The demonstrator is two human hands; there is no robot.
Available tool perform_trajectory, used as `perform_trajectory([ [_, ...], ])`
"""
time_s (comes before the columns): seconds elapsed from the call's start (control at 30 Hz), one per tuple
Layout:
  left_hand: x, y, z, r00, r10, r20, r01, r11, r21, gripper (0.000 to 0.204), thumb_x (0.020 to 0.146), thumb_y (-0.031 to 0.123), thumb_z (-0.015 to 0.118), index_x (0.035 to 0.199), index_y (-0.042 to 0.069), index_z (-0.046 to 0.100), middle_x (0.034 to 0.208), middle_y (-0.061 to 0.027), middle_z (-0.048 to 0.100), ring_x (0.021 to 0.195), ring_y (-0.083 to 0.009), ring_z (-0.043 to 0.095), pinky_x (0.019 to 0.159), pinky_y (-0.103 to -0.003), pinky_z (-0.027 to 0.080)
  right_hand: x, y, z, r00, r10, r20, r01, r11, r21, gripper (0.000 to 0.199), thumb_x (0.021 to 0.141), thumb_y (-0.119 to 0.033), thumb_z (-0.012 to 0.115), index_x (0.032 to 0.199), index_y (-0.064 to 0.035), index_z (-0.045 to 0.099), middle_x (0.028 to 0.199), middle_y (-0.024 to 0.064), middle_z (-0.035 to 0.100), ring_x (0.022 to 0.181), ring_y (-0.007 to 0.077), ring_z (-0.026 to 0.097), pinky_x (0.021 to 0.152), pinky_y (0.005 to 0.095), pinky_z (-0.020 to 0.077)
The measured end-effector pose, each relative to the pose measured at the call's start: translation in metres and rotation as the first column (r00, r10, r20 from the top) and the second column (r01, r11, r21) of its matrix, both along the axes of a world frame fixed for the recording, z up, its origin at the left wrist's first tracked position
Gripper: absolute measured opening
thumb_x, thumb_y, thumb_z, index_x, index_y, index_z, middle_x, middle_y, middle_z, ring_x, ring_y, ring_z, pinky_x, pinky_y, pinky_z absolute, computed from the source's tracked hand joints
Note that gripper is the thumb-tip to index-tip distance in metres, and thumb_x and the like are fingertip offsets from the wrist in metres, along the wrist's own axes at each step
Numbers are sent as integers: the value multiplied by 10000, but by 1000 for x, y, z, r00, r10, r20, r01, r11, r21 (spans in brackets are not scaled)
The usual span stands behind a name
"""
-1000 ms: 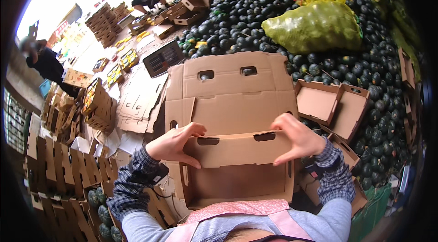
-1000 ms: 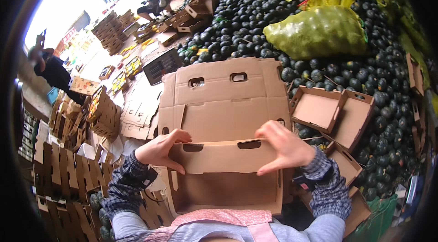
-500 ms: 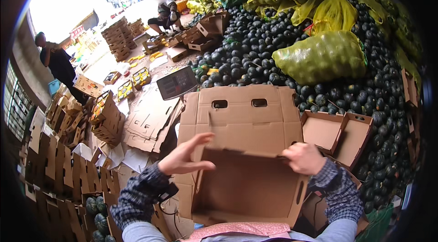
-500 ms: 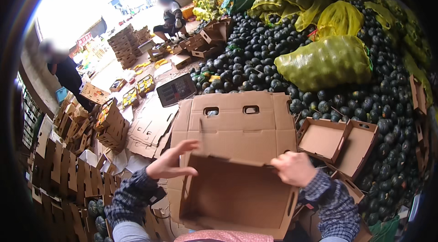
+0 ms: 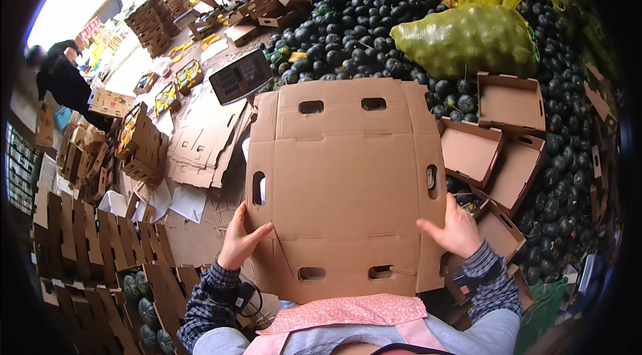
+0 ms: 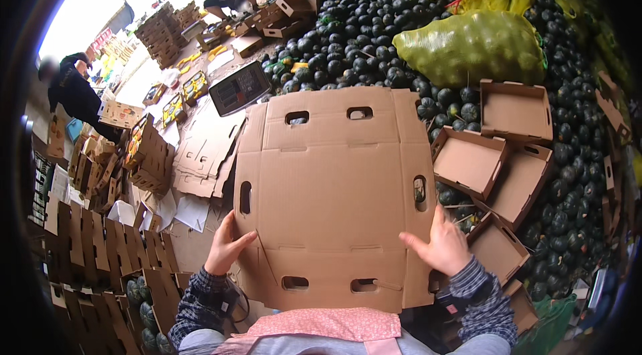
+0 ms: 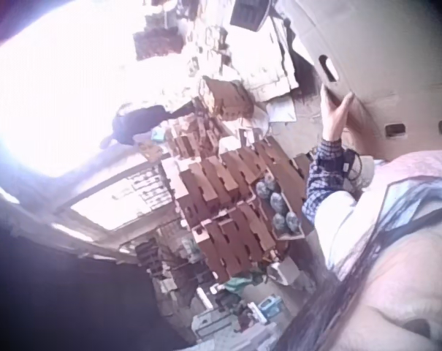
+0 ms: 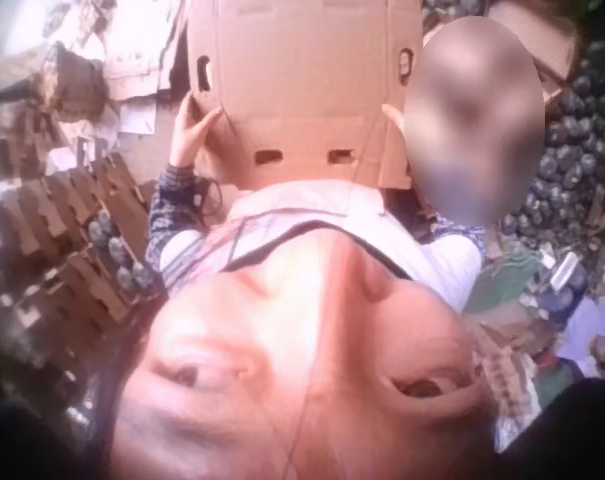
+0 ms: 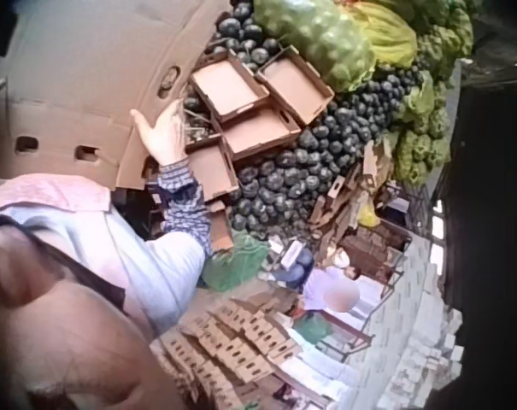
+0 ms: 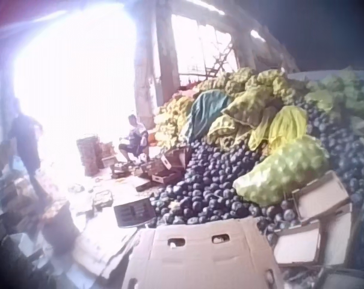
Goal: The person assembles flat-packed cardboard boxes by folding the flaps and interlocking the tabs to form a container. The task is performed repeatedly with multiple boxes in a warehouse setting.
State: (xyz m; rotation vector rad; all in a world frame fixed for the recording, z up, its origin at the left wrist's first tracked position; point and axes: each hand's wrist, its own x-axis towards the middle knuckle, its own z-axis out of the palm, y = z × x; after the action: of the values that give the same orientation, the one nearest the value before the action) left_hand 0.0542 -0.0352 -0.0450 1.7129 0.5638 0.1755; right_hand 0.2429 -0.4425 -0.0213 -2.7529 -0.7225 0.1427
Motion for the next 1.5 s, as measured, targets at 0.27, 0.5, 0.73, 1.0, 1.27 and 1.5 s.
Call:
perform_trajectory([
  [0.27,-11,5,29,993,-38,111,20,987,159,606,828,-7,719,1325,2,373,1312,-136,495,1177,-167,520,925,-291,490,1,-8,15,943,-120,-311,218,929,301,807,750,-308,799,1327,60,370,852,203,664,772,359,671,739,396,543],
  [0.5,-8,-22,62,985,-107,135,26,868,496,931,789,21,749,1476,83,124,1038,-193,660,916,-265,686,752,-342,559,-36,10,52,959,116,258,-194,933,304,705,654,-67,804,1268,-91,459,1018,170,556,913,392,603,788,431,512],
  [0.73,38,-18,81,438,-852,-285,597,39,801,821,605,585,808,1114,3,533,939,-134,527,896,-306,555,770,-389,486,16,-7,53,576,803,-155,-804,591,70,981,541,-587,837,1292,-74,470,1025,203,482,935,372,546,822,397,470],
  [1.0,23,-8,55,939,-209,272,248,962,-117,204,948,219,625,887,31,573,726,-4,608,640,-98,603,545,-236,473,-7,-25,13,952,131,-275,146,598,788,285,973,-305,596,957,-20,608,751,-100,495,695,-8,389,582,175,339],
  [1.27,-30,-30,90,751,-659,42,420,526,739,235,765,68,777,794,15,550,730,-115,559,627,-260,587,536,-340,458,-35,-38,68,888,450,90,-440,781,443,170,779,-102,736,803,-19,589,738,131,543,707,332,531,630,370,423],
  [1.5,-62,-15,48,889,-455,52,355,755,551,149,823,-65,649,839,3,517,727,-14,585,635,-44,534,545,-204,406,-44,-50,40,890,285,-357,71,685,725,135,943,-164,598,911,-37,565,781,0,552,681,87,536,659,244,460],
])
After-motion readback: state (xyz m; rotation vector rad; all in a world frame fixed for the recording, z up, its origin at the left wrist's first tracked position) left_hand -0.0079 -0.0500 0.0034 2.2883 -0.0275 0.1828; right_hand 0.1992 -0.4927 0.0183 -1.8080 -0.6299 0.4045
